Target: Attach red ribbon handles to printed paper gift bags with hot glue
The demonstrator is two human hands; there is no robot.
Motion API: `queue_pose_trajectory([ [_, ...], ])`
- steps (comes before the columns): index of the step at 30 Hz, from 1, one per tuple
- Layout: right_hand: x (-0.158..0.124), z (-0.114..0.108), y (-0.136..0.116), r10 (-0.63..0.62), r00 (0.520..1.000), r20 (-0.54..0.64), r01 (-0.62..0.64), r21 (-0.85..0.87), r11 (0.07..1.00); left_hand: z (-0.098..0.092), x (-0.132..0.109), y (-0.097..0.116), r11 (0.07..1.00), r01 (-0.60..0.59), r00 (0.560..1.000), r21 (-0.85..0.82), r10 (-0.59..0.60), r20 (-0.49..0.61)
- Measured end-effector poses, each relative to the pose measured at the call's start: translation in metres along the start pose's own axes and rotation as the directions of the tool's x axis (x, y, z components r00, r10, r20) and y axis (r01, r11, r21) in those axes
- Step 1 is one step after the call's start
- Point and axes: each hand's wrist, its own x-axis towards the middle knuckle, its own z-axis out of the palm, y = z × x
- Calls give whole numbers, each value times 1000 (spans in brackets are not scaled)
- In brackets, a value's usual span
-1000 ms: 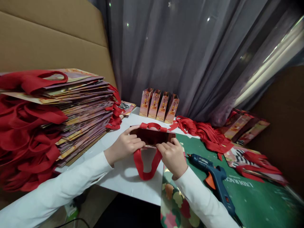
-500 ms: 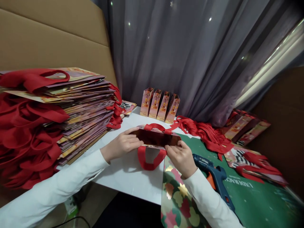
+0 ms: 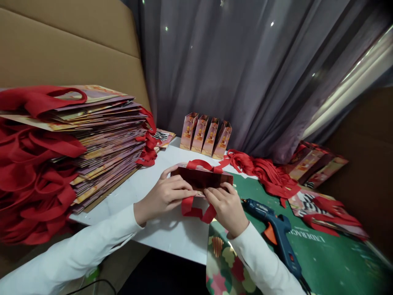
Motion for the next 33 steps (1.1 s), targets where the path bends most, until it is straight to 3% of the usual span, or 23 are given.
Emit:
queue_pose_trajectory([
  [5,0,3,-1,-5,995,-95,8,33,999,-6,0,-4,998,9,999,-58,-11,-38],
  [9,3,1,-2,29,998,-56,-28,25,999,-12,4,-3,999,23,1000,-23,-23,12],
  [12,5,-2,-8,40,999,29,-40,-3,999,-14,8,5,997,14,997,79,-20,75],
  [17,4,-7,-19,44,996,78,-43,-17,999,-2,2,23,961,-141,972,236,89,218],
  [22,1,-9,-31,68,993,98,-65,-30,997,10,-5,28,882,-189,979,432,132,158],
  [27,4,-10,-40,95,981,171,-86,-58,995,11,-3,28,896,-122,988,427,66,143],
  [33,3,-5,-41,113,982,149,-101,-84,991,11,-3,33,903,-85,963,421,-34,267],
])
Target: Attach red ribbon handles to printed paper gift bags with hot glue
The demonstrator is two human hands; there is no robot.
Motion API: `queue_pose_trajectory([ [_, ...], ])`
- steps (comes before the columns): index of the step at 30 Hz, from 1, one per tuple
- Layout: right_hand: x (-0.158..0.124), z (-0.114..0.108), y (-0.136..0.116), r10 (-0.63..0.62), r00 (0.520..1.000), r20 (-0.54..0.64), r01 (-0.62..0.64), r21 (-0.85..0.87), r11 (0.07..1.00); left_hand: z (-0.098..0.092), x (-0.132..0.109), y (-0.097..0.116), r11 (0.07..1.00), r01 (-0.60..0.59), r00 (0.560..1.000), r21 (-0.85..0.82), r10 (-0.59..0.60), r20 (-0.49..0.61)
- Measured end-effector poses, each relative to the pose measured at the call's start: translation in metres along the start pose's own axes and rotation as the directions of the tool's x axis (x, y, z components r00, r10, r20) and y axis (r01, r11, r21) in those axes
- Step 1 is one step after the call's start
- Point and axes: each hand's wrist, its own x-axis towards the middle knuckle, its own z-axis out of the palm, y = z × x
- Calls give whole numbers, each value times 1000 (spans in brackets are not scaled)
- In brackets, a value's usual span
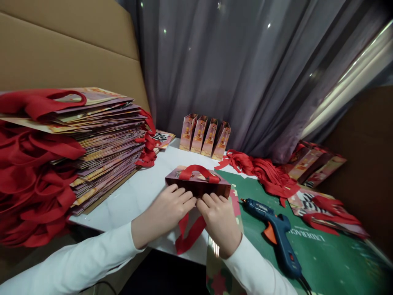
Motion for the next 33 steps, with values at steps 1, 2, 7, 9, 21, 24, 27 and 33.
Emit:
queue_pose_trajectory([
  [1,-1,1,-1,-3,1000,-2,3,-9,1000,0,-1,0,1000,-15,1000,-11,15,13],
  [2,-2,2,-1,-7,1000,0,7,-19,1000,1,-2,-1,999,-38,999,-25,38,12],
  [7,-5,0,-5,-47,998,48,49,-40,998,1,-6,-7,992,-116,988,-43,111,-108],
  [9,-4,-4,-4,-86,994,60,89,-43,995,-1,-7,-8,991,-131,983,-31,125,-138],
  [21,-11,-9,8,-175,985,-2,175,52,983,-4,-5,2,976,-147,949,-160,94,-300],
  [24,-11,-9,5,-188,981,-38,189,49,981,-10,-2,1,966,-215,943,-143,168,-287],
  [27,-10,-12,5,-176,984,-1,176,34,984,-15,0,-2,968,-216,947,-125,177,-270],
  [33,-16,-11,19,-104,994,-21,105,25,994,-8,-2,-10,993,-121,979,0,119,-167],
])
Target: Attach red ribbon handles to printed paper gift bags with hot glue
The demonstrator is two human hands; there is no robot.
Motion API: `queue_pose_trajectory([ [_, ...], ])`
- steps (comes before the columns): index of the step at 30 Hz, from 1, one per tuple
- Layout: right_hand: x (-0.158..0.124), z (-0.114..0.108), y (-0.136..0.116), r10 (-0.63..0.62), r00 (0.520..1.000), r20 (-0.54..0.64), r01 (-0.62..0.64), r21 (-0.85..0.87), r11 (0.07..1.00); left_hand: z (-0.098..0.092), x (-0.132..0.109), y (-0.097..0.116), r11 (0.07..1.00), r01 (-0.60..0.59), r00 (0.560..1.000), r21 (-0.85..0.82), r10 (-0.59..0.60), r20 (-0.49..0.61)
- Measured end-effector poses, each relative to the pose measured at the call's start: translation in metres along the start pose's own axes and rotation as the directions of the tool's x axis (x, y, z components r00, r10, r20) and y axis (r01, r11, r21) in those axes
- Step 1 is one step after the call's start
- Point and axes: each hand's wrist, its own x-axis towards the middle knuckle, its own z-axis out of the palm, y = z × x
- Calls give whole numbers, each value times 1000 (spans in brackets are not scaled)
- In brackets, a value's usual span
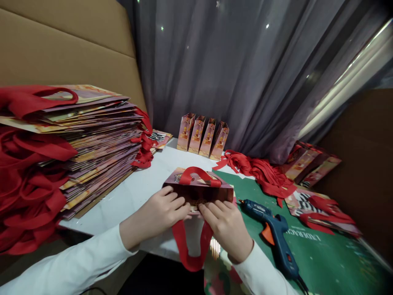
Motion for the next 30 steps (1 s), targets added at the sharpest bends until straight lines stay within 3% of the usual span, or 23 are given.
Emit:
queue_pose_trajectory([
  [5,-3,4,9,8,995,-103,-6,17,1000,0,-12,-12,1000,-28,999,10,28,-34],
  [9,-3,1,12,42,999,-19,-41,37,998,-3,-16,-17,996,-85,993,33,88,-83],
  [12,-7,-1,15,59,997,46,-59,9,998,-3,-16,-20,993,-119,992,11,120,-46],
  [16,-15,0,19,29,1000,-11,-29,-2,1000,-2,-17,-20,989,-139,990,-45,140,32],
  [22,-14,-4,20,41,999,-30,-41,23,999,-6,-19,-20,994,-106,985,-14,103,-137],
  [27,-8,-10,22,-46,999,-13,46,3,999,-12,-14,-23,994,-109,983,-21,105,-148],
  [30,-9,-12,23,-64,995,-73,68,46,997,-14,-14,-21,991,-52,983,-121,29,-179],
])
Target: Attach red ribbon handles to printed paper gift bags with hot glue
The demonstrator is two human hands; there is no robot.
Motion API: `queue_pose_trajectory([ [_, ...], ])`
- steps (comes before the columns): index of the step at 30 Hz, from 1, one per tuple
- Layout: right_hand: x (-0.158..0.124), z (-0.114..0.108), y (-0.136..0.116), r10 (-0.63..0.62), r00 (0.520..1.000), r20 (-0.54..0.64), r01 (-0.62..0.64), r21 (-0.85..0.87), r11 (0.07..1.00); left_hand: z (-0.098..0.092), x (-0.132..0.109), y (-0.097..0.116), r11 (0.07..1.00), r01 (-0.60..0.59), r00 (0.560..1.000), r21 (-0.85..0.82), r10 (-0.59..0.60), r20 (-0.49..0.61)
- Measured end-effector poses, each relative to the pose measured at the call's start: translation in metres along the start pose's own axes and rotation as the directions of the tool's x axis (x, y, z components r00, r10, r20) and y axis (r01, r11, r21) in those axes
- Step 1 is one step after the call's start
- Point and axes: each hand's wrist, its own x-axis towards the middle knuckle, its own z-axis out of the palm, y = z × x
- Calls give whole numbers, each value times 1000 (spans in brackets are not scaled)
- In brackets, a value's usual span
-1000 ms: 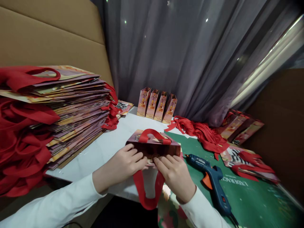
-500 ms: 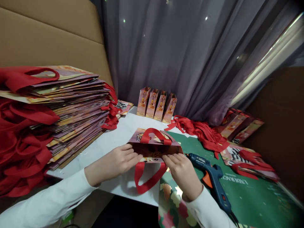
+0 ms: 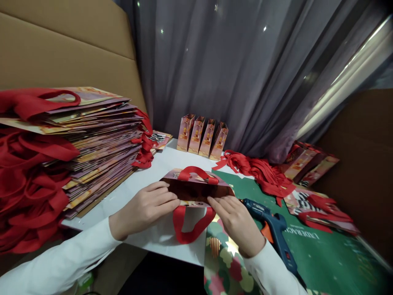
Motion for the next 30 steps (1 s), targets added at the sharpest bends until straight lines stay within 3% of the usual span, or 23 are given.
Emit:
queue_pose_trajectory([
  [5,-4,0,1,19,993,-113,-14,42,999,1,-6,2,992,63,998,-113,-65,-6],
  [13,2,0,-1,95,995,25,-96,51,994,-7,1,1,973,139,986,-186,-120,112],
  [18,8,1,-8,126,990,61,-131,90,987,3,6,13,988,155,965,0,-151,213],
  [22,11,6,-14,121,991,62,-128,127,984,20,7,21,965,198,951,172,-231,204],
  [30,16,22,-28,168,981,92,-174,64,983,30,16,29,977,184,970,104,-197,139],
])
